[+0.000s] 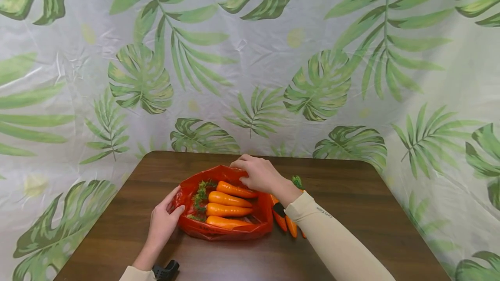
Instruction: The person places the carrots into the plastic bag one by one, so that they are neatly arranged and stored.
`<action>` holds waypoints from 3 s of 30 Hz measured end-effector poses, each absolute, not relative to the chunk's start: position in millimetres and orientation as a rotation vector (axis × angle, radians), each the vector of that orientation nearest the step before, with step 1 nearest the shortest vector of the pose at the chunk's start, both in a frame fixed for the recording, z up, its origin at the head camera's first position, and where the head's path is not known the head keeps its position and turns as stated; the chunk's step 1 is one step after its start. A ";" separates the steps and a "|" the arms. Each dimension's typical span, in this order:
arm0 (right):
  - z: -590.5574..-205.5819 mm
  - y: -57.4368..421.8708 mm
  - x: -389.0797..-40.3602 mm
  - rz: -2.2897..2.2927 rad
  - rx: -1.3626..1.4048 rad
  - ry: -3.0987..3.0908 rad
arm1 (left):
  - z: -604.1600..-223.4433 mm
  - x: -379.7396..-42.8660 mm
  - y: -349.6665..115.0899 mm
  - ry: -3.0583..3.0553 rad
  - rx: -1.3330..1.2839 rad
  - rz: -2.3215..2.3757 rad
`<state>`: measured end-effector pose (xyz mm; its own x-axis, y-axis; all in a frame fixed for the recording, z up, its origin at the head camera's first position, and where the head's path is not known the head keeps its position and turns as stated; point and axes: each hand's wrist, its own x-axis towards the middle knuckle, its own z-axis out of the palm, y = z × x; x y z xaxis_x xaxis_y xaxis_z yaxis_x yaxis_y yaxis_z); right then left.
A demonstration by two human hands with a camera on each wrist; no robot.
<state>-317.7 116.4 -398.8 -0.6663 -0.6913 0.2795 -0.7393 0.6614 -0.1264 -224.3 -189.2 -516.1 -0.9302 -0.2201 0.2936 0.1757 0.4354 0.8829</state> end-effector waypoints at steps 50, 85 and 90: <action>-444.4 252.9 -284.0 0.675 0.613 -2.757 | -517.6 -226.8 -189.5 -2.318 0.028 -1.490; -512.0 284.6 -277.9 0.822 0.393 -2.788 | -520.1 -226.0 -190.5 -2.301 0.042 -1.488; -514.8 283.9 -281.5 0.871 0.364 -2.821 | -519.8 -225.0 -190.6 -2.310 0.046 -1.487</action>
